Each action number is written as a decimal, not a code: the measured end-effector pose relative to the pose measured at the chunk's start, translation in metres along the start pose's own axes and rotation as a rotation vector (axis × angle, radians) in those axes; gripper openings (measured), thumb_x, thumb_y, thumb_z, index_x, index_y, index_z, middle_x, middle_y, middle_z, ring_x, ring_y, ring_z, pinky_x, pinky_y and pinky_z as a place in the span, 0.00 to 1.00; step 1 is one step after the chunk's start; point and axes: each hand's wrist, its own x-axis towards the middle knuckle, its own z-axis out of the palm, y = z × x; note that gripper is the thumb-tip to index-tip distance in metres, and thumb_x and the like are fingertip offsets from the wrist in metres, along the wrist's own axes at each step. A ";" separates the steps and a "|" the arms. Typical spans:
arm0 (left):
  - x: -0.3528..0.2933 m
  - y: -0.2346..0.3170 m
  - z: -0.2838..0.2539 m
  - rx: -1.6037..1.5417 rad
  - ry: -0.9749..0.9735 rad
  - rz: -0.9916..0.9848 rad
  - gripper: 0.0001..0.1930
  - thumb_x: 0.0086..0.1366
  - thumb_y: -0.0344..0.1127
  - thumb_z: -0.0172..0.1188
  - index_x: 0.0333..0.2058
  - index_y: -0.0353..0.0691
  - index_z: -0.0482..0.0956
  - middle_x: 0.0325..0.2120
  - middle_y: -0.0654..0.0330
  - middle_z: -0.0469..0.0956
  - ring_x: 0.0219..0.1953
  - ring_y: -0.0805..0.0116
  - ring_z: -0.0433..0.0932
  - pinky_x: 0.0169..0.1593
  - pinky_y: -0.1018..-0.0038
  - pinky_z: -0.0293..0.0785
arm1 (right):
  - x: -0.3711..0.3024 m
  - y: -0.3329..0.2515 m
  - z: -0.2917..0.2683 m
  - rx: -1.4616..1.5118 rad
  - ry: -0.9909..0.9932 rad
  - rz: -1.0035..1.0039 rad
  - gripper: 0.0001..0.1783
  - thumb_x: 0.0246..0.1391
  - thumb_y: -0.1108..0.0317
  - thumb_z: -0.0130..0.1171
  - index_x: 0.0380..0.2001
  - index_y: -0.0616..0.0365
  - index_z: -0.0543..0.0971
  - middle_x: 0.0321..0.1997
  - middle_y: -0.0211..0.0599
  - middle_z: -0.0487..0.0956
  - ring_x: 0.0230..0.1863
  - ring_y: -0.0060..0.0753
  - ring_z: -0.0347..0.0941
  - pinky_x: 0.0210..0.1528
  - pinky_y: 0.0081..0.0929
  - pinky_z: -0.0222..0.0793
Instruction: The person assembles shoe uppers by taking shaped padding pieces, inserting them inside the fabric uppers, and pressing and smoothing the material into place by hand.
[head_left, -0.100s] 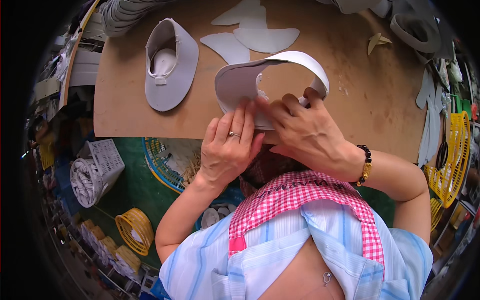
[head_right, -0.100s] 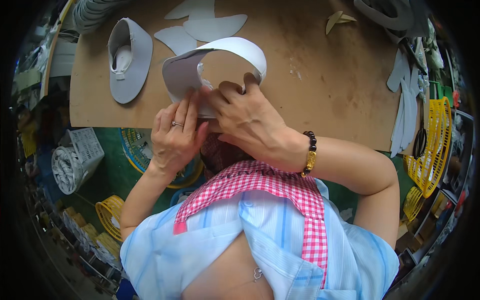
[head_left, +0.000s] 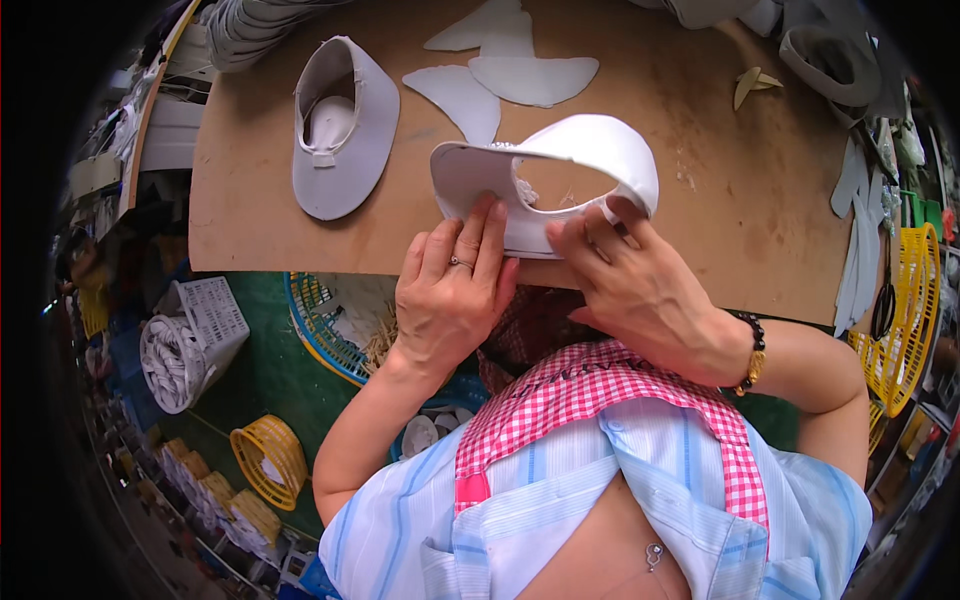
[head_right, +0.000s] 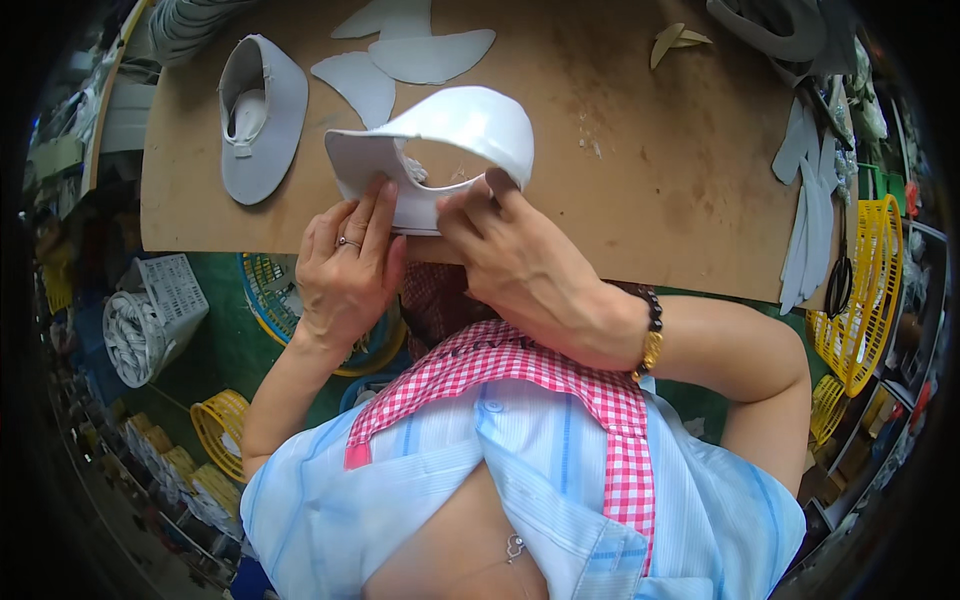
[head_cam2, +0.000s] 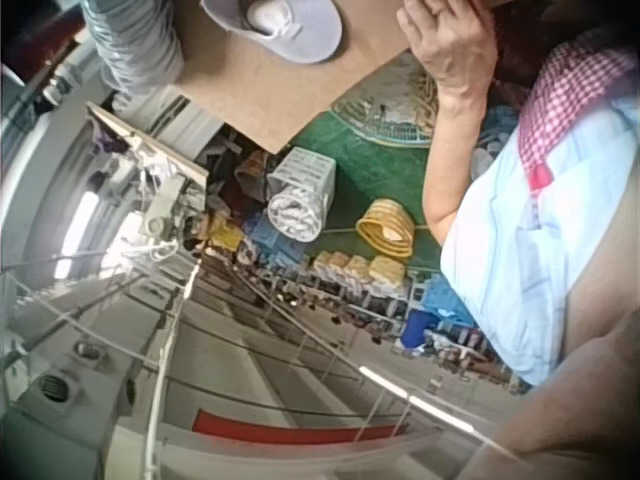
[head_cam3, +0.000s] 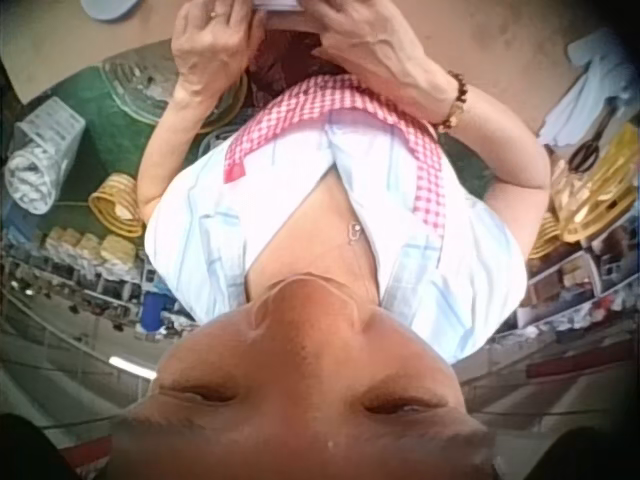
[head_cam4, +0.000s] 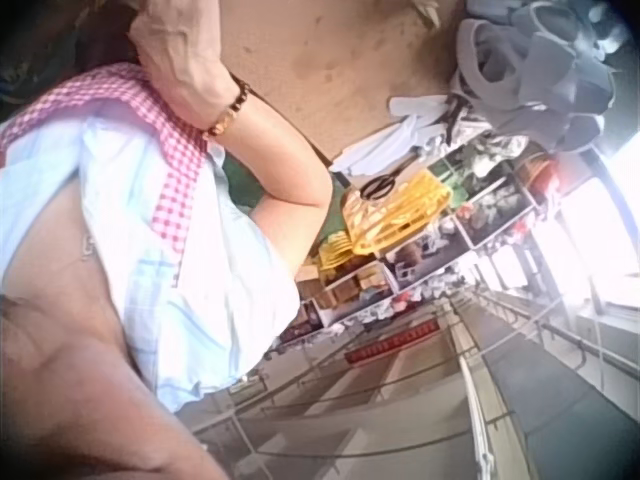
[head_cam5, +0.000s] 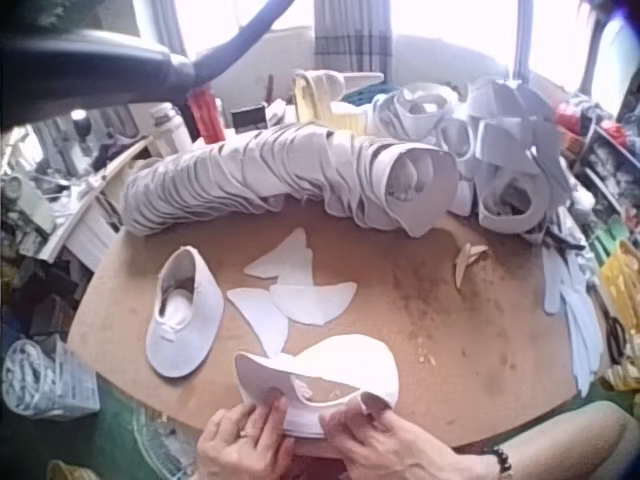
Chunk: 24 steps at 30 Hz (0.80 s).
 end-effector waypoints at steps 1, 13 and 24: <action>0.001 -0.001 0.000 0.003 0.012 -0.007 0.23 0.56 0.39 0.61 0.50 0.34 0.76 0.48 0.55 0.77 0.44 0.63 0.75 0.50 0.68 0.69 | -0.010 -0.004 0.004 -0.067 -0.040 0.038 0.47 0.35 0.52 0.69 0.58 0.65 0.67 0.56 0.41 0.67 0.57 0.41 0.64 0.60 0.44 0.59; 0.038 0.061 -0.014 0.421 0.006 0.532 0.23 0.49 0.36 0.55 0.45 0.34 0.80 0.42 0.56 0.78 0.49 0.63 0.74 0.63 0.65 0.61 | -0.062 0.029 0.014 0.867 0.402 0.489 0.34 0.40 0.87 0.46 0.56 0.62 0.68 0.53 0.50 0.70 0.56 0.53 0.68 0.60 0.36 0.63; 0.048 0.046 -0.004 0.201 -0.009 0.531 0.22 0.44 0.30 0.57 0.40 0.25 0.79 0.38 0.48 0.80 0.46 0.58 0.78 0.57 0.64 0.70 | -0.077 0.045 0.039 0.360 0.429 0.005 0.22 0.33 0.81 0.58 0.39 0.64 0.79 0.42 0.45 0.79 0.40 0.43 0.78 0.40 0.35 0.77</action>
